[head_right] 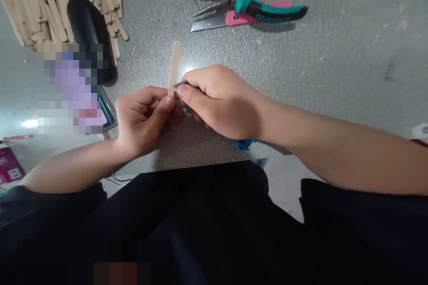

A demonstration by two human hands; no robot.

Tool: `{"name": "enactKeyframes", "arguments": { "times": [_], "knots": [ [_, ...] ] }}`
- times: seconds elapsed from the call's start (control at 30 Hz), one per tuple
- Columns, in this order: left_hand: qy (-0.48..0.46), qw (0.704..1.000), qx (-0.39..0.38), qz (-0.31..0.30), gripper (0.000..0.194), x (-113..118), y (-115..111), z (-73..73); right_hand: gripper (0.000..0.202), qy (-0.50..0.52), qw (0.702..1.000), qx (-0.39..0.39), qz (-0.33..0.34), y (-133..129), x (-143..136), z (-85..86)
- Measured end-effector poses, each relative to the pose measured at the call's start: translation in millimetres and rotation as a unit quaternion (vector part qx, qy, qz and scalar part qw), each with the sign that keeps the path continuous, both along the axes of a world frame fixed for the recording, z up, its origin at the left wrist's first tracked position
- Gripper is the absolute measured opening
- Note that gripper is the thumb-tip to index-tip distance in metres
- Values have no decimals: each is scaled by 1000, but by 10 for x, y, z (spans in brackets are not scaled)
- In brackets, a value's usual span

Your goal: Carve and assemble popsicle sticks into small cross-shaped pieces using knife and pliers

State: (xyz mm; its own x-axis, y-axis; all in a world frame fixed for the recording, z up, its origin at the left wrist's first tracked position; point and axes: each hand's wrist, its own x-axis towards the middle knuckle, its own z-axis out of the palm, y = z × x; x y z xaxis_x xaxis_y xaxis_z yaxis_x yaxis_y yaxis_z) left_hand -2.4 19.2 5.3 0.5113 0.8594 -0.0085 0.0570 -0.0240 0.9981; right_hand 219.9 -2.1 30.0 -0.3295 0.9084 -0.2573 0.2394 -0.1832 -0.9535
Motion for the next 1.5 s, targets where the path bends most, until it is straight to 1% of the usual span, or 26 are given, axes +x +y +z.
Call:
{"name": "enactKeyframes", "arguments": {
  "times": [0.1,0.2,0.3,0.37,0.53,0.67,0.77,0.87,1.0,1.2,1.3,1.5],
  "knots": [
    [10,1000,3,-5,39,-2,2,10,47,-39,999,35,7,-21,-8,12],
    [18,1000,2,-3,42,-5,-2,3,42,-72,996,54,12,-5,-16,32],
    [18,1000,3,5,43,-4,-6,-15,35,-86,993,74,24,17,-11,32],
    [14,1000,4,16,42,0,-6,-28,36,-88,993,80,27,23,0,25],
    [21,998,-3,53,42,6,-5,-44,43,-61,996,57,24,25,27,24],
    [22,999,-4,49,46,0,-9,-40,49,-45,998,41,6,17,22,26],
    [27,999,-11,37,44,-6,-14,-35,46,-29,999,31,4,3,12,17],
    [27,999,-9,27,43,-9,-17,-39,41,-22,999,21,16,-7,7,12],
    [20,1000,-1,17,43,-8,-22,-46,37,-39,998,43,24,-7,-1,8],
    [36,999,11,23,40,-4,-36,-33,37,-61,996,56,24,-10,-27,4],
    [28,999,15,22,38,-3,-36,-39,36,-65,996,53,19,-11,-47,18],
    [33,999,6,28,41,-2,-40,-52,36,-64,997,37,15,3,-70,40]
  ]
}}
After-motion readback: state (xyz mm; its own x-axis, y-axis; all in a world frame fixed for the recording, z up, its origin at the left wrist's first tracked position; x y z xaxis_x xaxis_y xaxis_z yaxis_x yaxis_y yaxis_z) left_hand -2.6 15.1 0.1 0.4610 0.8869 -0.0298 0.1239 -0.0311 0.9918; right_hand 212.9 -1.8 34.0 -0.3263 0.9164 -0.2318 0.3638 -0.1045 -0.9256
